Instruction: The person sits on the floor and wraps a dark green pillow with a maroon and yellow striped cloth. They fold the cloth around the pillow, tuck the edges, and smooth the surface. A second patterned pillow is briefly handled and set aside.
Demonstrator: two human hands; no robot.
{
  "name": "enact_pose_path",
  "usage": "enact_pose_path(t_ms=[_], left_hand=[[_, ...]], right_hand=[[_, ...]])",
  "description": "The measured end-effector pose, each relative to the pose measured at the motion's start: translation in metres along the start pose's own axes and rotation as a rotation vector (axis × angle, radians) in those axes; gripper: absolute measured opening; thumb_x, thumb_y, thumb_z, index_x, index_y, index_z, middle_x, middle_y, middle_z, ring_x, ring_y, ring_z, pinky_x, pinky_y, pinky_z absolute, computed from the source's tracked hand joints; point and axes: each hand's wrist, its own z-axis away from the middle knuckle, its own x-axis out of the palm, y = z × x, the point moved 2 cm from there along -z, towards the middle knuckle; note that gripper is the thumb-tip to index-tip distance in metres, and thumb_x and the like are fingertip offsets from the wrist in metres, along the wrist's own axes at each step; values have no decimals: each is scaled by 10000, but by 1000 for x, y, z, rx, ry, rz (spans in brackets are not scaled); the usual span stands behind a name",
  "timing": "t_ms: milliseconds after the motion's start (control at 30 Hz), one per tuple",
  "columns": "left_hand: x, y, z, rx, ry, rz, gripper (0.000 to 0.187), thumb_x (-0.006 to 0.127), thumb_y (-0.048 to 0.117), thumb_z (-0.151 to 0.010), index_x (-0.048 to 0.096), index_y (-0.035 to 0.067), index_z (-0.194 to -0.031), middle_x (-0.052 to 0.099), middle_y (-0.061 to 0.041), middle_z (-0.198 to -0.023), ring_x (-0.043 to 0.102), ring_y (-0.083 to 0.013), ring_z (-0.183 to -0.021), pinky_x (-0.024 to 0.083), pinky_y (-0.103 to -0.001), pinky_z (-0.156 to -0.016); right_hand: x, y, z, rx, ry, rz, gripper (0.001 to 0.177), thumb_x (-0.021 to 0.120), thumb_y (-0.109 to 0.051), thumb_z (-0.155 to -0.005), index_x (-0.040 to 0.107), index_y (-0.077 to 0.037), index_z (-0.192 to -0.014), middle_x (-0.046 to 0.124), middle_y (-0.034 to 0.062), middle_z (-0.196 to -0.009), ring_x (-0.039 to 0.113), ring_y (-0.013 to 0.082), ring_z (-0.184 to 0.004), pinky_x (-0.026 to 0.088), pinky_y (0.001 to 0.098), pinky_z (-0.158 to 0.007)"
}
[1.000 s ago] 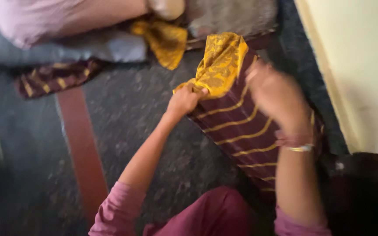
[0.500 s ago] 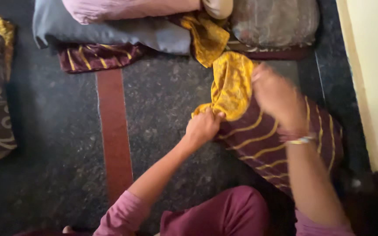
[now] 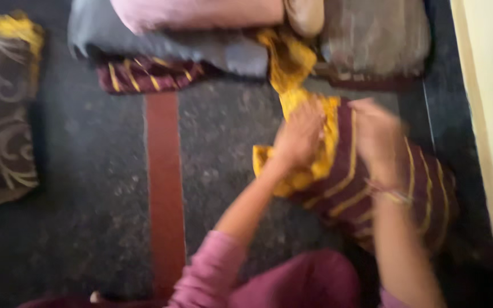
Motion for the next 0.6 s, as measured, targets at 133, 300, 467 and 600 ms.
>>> enact_pose_path(t_ms=[133,300,467,600], left_hand=[[28,-1,6,-319,-220,302,617,452,316,-1049,348,8,-1573,456,-244,-1536,404,-398,-1459,246,-547,-1228],[0,26,-5,-214,-53,-75,656,478,356,-963,378,50,-1535,335,-274,-1613,275,-387,-1496,172,-553,-1204],[30,78,-20,-146,-16,-34,598,419,328,-1056,378,53,-1585,333,-161,-1679,258,-267,-1593,154,-510,-1326],[28,116,-35,-126,-127,-168,611,469,355,-943,470,56,-1475,484,-131,-1559,415,-266,-1474,288,-497,-1233]], right_hand=[[-38,-5,14,-14,246,87,322,485,-174,-1075,641,-1,-1297,619,221,-1296,601,364,-1210,449,476,-1011],[34,38,82,104,-20,539,486,436,-158,-1059,502,25,-1504,481,229,-1581,446,364,-1469,315,502,-1205],[-55,80,99,148,-48,413,489,418,-171,-1079,494,37,-1514,502,239,-1574,462,379,-1480,336,494,-1214],[-77,71,96,175,232,489,472,427,-184,-1087,500,45,-1493,529,245,-1537,497,383,-1453,370,492,-1191]])
